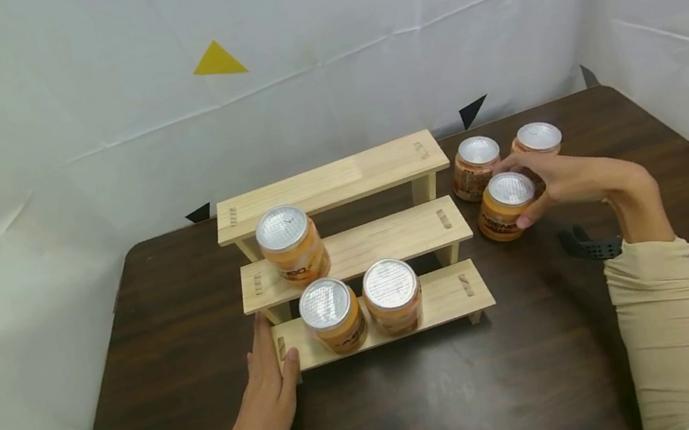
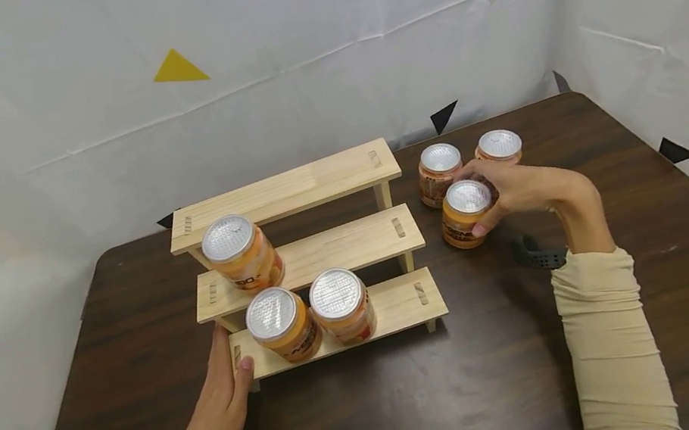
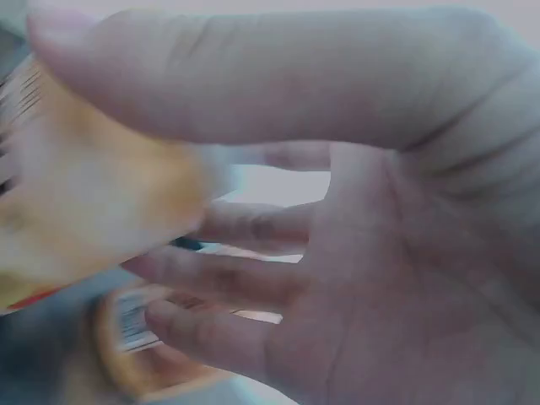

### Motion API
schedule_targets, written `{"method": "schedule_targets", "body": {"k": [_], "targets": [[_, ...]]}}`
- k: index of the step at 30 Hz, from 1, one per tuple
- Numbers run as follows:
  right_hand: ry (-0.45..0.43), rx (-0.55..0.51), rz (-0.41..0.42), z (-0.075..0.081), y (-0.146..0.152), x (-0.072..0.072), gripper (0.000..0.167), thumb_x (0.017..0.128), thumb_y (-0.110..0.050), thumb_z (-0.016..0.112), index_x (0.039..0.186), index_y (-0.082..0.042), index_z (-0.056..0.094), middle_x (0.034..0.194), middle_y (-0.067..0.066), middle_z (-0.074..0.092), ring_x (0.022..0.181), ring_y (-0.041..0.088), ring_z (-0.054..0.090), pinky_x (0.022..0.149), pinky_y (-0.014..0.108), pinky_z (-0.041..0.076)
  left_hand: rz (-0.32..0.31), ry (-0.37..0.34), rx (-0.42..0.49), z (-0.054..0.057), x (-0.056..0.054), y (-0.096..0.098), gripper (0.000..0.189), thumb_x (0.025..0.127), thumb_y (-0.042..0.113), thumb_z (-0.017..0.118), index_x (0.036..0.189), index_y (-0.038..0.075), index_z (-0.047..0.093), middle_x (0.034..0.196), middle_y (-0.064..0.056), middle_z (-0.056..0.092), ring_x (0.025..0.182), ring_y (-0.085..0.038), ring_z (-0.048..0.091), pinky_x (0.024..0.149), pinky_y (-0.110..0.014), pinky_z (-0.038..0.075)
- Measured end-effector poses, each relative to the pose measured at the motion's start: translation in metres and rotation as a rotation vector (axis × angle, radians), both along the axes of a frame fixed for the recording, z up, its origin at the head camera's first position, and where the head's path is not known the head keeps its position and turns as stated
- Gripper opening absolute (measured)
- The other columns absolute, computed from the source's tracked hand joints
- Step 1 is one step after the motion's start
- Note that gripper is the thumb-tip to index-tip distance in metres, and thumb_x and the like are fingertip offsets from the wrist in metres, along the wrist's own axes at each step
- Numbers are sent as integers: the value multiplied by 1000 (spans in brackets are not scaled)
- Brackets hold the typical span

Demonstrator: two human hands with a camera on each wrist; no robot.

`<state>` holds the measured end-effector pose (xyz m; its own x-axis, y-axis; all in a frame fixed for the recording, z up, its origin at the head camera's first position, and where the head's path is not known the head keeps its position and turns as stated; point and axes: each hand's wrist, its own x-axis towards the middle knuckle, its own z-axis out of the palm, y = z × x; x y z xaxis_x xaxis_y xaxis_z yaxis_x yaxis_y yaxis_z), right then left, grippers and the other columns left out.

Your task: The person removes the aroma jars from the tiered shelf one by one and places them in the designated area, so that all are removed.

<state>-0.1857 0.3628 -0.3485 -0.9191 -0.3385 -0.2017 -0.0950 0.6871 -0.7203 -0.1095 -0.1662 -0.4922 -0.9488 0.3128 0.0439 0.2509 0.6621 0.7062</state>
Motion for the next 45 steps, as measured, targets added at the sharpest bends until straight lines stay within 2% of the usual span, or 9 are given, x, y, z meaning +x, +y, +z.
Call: {"method": "schedule_targets", "body": {"k": [4,7,12,19,23,28,33,39,45], "targets": [[123,40,-35,29,-13,14,65,100,-9,82,155,4,51,153,26,59,140,44,59,101,20,51,-1,-14,18,14,6,5,80,121,45,36,176,8,-8,185,-17,-11,171,-41,-3,130,-77,3],[181,-25,-43,47,-34,21,54,107,-15,75,155,-1,55,152,20,63,139,34,65,95,9,49,-1,-18,38,30,10,10,79,121,41,38,175,3,-6,184,-23,-9,170,-44,-3,130,-74,-1],[185,-174,62,55,-67,22,50,109,-12,71,157,-8,56,148,15,67,132,15,68,99,15,54,7,-61,7,37,11,14,78,122,41,35,175,3,-8,184,-21,-11,170,-43,-4,132,-73,0],[224,-220,-17,63,-75,32,46,111,-15,68,155,-11,57,132,6,76,112,6,75,96,16,55,5,-90,-11,47,15,18,79,122,41,34,173,-4,-6,183,-26,-10,169,-47,-3,129,-77,2],[228,-350,123,62,-92,31,41,113,-10,63,153,-4,58,134,5,77,121,11,74,101,18,56,16,-44,33,31,10,11,79,121,42,37,175,2,-5,183,-24,-8,170,-44,-2,129,-77,1],[144,-436,257,50,-130,23,41,113,-13,64,153,-5,59,145,8,72,137,21,67,110,27,55,-2,-50,44,35,10,16,80,122,43,35,175,1,-7,183,-24,-11,170,-45,-5,129,-77,0],[107,-440,249,40,-152,20,45,111,-14,67,156,-8,58,153,8,66,144,25,63,114,37,55,-5,-76,-6,45,11,25,80,122,43,33,173,-4,-6,183,-25,-11,169,-47,-4,129,-77,2],[96,-417,242,33,-165,18,54,112,-19,67,163,-13,50,164,6,57,150,28,58,120,53,50,-3,-49,15,41,9,24,80,122,43,35,174,-3,-5,183,-26,-9,169,-47,-3,130,-76,1],[110,-446,275,27,-174,15,58,111,-15,67,164,-7,46,165,15,54,150,34,57,123,58,46,5,-60,5,43,9,26,79,122,42,34,173,-4,-5,183,-26,-9,169,-47,-3,130,-76,2]]}}
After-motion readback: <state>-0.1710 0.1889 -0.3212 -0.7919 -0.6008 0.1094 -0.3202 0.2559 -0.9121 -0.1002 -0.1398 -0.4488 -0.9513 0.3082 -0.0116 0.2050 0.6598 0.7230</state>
